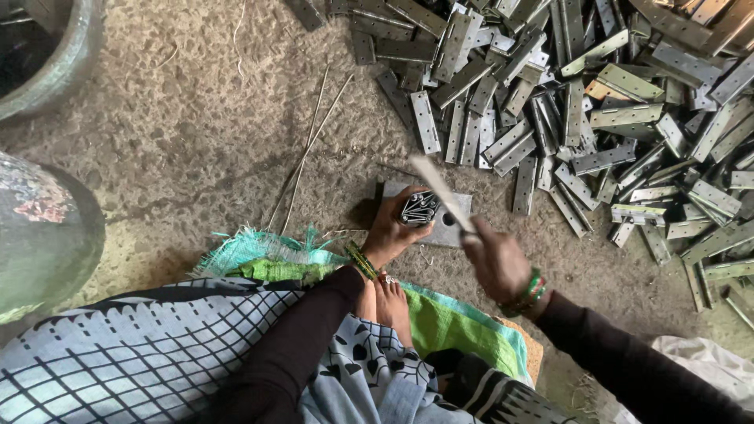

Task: The person assembles metal hinges by placing them on a metal block and striking them with a cylindrical metal rod to secure the components. The person repeatedly picks up hinge parts, aligns them on the block, and uses the rod to press them together.

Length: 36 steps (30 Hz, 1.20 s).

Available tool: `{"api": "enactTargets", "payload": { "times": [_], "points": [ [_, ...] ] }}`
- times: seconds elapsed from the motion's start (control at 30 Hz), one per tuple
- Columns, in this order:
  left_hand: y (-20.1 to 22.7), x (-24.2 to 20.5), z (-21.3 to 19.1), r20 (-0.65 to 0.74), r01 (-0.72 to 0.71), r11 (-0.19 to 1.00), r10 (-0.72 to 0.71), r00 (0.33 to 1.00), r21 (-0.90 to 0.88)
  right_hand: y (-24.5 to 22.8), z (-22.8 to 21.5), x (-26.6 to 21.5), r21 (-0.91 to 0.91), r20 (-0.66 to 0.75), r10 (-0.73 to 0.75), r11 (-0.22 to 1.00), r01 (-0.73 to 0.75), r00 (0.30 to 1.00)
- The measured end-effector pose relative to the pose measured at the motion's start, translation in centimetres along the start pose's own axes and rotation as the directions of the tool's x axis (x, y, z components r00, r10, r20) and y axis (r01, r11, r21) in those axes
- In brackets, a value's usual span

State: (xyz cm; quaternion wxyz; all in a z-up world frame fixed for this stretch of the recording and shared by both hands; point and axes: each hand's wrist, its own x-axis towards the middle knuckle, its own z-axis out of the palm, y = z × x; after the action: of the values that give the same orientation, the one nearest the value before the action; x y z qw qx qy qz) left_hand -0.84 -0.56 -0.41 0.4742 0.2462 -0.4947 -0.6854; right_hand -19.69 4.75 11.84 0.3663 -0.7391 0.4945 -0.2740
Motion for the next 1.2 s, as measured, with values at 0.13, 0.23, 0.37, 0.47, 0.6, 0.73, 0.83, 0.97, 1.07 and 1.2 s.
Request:
{"api": "enactTargets", "payload": {
  "times": [0.13, 0.23, 0.37, 0.47, 0.6, 0.73, 0.83, 0.97, 1.07, 1.2],
  "points": [
    [-1.1, -0.5, -0.1, 0.005, 0.028, 0.998, -0.028, 1.000, 0.058, 3.2, 0.8, -2.4, -0.226, 0.134, 0.457, 0.878, -0.422, 0.879],
    [-1.7, -0.1, 0.2, -0.033, 0.017, 1.000, -0.017, 0.999, 0.013, 4.0, -1.5, -1.8, -0.144, -0.023, 0.196, 0.970, -0.198, 0.980],
    [-1.1, -0.9, 0.2, -0.077, 0.013, 0.998, -0.008, 0.997, 0.063, 3.1, -0.1, -0.7, -0.191, -0.248, -0.056, 0.982, 0.008, 0.967],
    [-0.8, -0.5, 0.7, -0.099, 0.007, 0.993, -0.019, 0.995, -0.118, 3.9, 1.4, -1.7, -0.486, -0.054, 0.132, 0.863, -0.142, 0.990],
    [-1.1, -0.6, -0.2, -0.134, 0.062, 0.994, -0.050, 0.990, 0.086, 8.0, 0.6, -4.0, 0.026, 0.030, 0.669, 0.742, -0.670, 0.742],
    [-3.2, -0.5, -1.9, -0.286, 0.247, 0.969, -0.236, 0.929, 0.001, 13.6, -1.3, -5.5, -0.225, -0.175, 0.638, 0.716, -0.661, 0.750],
    [-3.4, -0.7, -3.2, -0.515, 0.316, 0.922, -0.387, 0.765, -0.223, 16.0, -1.4, -6.6, -0.472, -0.149, 0.717, 0.554, -0.686, 0.681],
    [2.9, -0.2, -4.9, -0.591, 0.298, 0.807, -0.581, 0.560, -0.510, 15.8, -1.2, -8.1, -0.691, -0.087, 0.792, 0.389, -0.609, 0.604],
    [12.3, 0.6, -7.1, -0.613, 0.017, 0.817, -0.447, 0.652, -0.577, 14.5, -1.0, -7.7, -0.705, -0.046, 0.787, 0.410, -0.578, 0.615],
    [26.8, 0.6, -12.8, -0.757, -0.226, 0.960, 0.022, 0.653, -0.167, 14.8, -2.3, -5.5, -0.752, 0.070, 0.715, 0.496, -0.434, 0.696]
  ]
}}
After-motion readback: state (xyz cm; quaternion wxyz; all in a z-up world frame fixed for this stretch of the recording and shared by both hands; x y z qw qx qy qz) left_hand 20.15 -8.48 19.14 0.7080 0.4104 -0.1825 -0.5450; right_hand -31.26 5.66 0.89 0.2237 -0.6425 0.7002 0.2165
